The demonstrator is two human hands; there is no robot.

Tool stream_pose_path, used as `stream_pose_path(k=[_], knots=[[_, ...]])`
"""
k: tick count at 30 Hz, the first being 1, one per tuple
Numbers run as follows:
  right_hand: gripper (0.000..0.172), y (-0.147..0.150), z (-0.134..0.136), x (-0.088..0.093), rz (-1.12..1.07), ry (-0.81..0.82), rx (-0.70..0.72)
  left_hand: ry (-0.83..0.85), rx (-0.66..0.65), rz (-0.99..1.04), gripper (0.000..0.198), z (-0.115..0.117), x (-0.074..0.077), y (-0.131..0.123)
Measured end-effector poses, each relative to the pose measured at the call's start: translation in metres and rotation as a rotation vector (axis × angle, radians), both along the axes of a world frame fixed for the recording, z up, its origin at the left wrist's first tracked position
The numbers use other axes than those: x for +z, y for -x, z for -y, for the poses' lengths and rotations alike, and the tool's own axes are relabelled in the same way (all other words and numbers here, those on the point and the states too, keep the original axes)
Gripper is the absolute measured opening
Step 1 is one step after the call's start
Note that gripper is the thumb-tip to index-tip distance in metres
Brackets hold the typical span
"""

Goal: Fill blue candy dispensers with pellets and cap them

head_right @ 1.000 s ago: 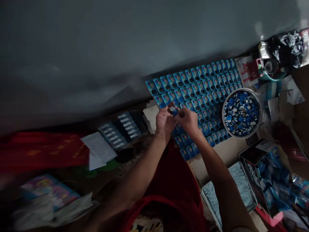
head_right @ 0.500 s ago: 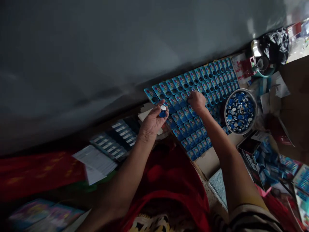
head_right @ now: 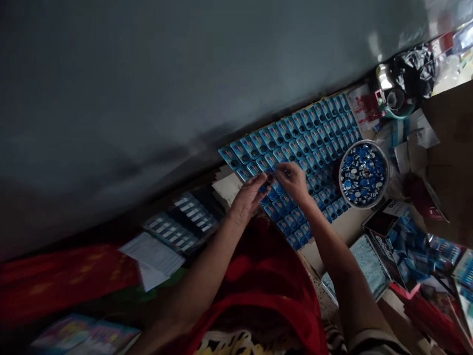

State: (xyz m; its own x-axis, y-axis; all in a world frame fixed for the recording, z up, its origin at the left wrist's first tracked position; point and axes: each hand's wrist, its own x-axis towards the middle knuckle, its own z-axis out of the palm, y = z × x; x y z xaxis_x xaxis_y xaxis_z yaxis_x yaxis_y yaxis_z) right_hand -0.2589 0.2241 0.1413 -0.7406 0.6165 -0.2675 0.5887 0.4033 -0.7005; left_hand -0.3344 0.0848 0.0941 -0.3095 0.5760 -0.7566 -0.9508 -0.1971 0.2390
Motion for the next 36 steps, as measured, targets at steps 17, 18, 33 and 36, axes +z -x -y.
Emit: stream_pose_path(k=[17,18,33,36], knots=[[0.023,0.063,-0.048,-0.007,0.108,-0.034,0.111,-0.026,0.065,-0.059,0.031,-0.017,-0.006,0.035],[0.023,0.076,-0.053,-0.011,0.154,-0.098,0.093,-0.030,0.080,-0.059,0.030,-0.013,-0.004,0.039],[0.019,0.134,-0.073,-0.027,0.453,-0.417,0.331,-0.148,0.109,0.114,0.033,0.012,-0.009,0.047],[0.017,0.111,-0.044,-0.005,0.208,-0.342,0.422,-0.153,0.109,0.052,0.027,0.016,-0.012,0.043]])
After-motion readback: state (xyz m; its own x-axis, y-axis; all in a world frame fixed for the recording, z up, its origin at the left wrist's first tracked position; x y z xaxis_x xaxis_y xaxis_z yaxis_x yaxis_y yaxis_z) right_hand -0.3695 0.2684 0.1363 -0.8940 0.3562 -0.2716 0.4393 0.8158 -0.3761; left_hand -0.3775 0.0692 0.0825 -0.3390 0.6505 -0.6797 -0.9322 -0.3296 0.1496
